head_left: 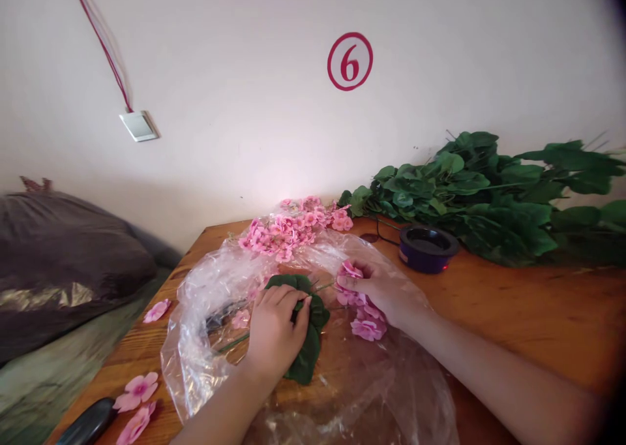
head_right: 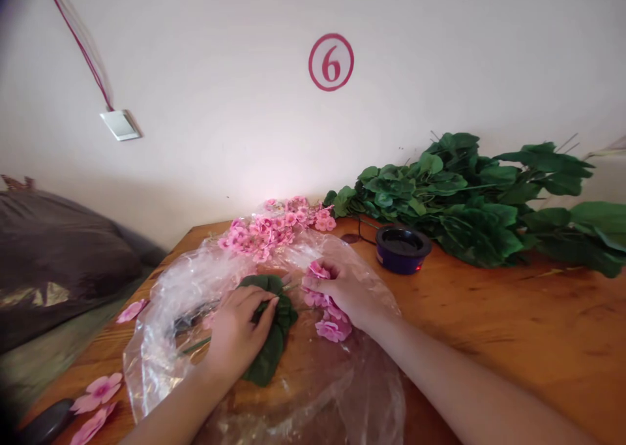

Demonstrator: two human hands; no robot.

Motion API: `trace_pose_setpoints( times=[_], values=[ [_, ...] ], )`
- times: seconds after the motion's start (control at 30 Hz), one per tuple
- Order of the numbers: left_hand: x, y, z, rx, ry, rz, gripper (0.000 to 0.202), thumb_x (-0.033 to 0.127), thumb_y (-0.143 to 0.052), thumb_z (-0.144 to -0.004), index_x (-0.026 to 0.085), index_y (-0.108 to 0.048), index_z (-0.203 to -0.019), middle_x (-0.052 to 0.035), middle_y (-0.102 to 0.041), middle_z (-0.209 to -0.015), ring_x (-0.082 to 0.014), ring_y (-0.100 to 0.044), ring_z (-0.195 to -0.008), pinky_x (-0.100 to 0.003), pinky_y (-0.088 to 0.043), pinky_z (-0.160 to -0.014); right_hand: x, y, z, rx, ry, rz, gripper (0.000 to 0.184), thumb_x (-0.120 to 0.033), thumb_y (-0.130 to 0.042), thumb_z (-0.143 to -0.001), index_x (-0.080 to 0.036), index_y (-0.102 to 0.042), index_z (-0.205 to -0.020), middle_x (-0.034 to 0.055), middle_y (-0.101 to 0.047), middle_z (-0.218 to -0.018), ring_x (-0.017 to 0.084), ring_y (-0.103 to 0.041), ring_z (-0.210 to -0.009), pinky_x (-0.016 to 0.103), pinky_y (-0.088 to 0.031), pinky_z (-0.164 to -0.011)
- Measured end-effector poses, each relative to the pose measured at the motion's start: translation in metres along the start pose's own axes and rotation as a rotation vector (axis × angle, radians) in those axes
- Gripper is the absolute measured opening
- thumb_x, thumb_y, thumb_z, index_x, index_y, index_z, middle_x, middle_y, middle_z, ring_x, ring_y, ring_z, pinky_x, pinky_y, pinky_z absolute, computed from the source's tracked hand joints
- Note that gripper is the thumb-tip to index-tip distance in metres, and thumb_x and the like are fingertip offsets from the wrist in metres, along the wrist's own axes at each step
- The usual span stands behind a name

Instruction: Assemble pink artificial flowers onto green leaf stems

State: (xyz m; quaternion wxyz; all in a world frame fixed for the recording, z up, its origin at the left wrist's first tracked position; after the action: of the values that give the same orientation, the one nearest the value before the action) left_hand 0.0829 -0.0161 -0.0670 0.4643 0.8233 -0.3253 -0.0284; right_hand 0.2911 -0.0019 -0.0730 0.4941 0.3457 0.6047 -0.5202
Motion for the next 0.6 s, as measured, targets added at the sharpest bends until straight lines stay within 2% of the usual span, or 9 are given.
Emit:
trace_pose_setpoints(
  times=[0.1,0.2,0.33,0.4,0.5,0.6],
  values=[
    [0.001,0.003,0.003,0.013,0.008,0.125,0.018,0.034,-0.056,-0.092,0.022,-0.064,-0.103,-0.0086,-0.069,-0.103,-0.0265,-0.062,-0.099,-0.042,-0.044,-0.089,-0.008,-0.002,0.003,0.082,0.049,0.056,0.037,-0.039,-0.083,-0.067,-0.023,-0.052,-0.08,-0.0053,-0.051,-0.059,0.008,-0.044,-0.041,0.018,-0.028,-0.035],
    [-0.002,0.006,0.007,0.091,0.07,0.286,0.037,0.037,-0.056,-0.092,0.022,-0.051,-0.125,-0.0109,-0.06,-0.124,-0.0271,-0.055,-0.117,-0.042,-0.041,-0.1,-0.012,0.001,0.003,0.145,0.108,0.074,0.039,-0.045,-0.081,-0.068,-0.024,-0.053,-0.085,-0.0061,-0.052,-0.059,0.006,-0.039,-0.037,0.018,-0.027,-0.032],
    [-0.008,0.005,0.009,0.187,0.174,0.44,0.041,0.041,-0.044,-0.097,0.02,-0.043,-0.133,-0.0123,-0.057,-0.128,-0.0263,-0.054,-0.118,-0.042,-0.041,-0.1,-0.011,0.011,-0.002,0.145,0.121,0.005,0.044,-0.051,-0.08,-0.068,-0.027,-0.052,-0.093,-0.0082,-0.051,-0.054,0.005,-0.029,-0.03,0.018,-0.022,-0.028],
    [-0.01,0.004,0.007,0.15,0.215,0.437,0.038,0.044,-0.043,-0.097,0.02,-0.05,-0.125,-0.0113,-0.062,-0.117,-0.0264,-0.058,-0.108,-0.041,-0.044,-0.094,-0.011,0.015,-0.003,0.134,0.135,-0.041,0.045,-0.052,-0.08,-0.068,-0.028,-0.051,-0.092,-0.0086,-0.05,-0.053,0.005,-0.029,-0.03,0.019,-0.023,-0.028],
    [-0.01,0.001,0.003,0.005,0.275,0.404,0.034,0.047,-0.042,-0.097,0.02,-0.063,-0.099,-0.0079,-0.068,-0.092,-0.0263,-0.063,-0.089,-0.038,-0.045,-0.082,-0.011,0.019,-0.007,0.19,0.153,-0.092,0.046,-0.052,-0.081,-0.067,-0.028,-0.051,-0.093,-0.0085,-0.051,-0.055,0.006,-0.031,-0.031,0.019,-0.023,-0.029],
    [-0.009,-0.003,0.001,-0.105,0.299,0.423,0.038,0.049,-0.042,-0.096,0.023,-0.064,-0.081,-0.0052,-0.069,-0.079,-0.0247,-0.064,-0.078,-0.033,-0.044,-0.072,-0.013,0.023,-0.011,0.273,0.178,-0.093,0.046,-0.051,-0.081,-0.066,-0.027,-0.051,-0.091,-0.0069,-0.052,-0.058,0.008,-0.036,-0.035,0.019,-0.023,-0.03]
  ],
)
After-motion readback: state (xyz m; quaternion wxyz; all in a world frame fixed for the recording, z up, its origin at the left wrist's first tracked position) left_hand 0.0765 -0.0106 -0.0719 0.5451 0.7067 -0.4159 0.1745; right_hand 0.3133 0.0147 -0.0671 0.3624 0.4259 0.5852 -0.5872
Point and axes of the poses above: each hand's wrist, its own z-axis away from the middle knuckle, its own y-axis out of the back of the hand, x = y × z, the point moved 2 cm from there along -z, towards the middle knuckle
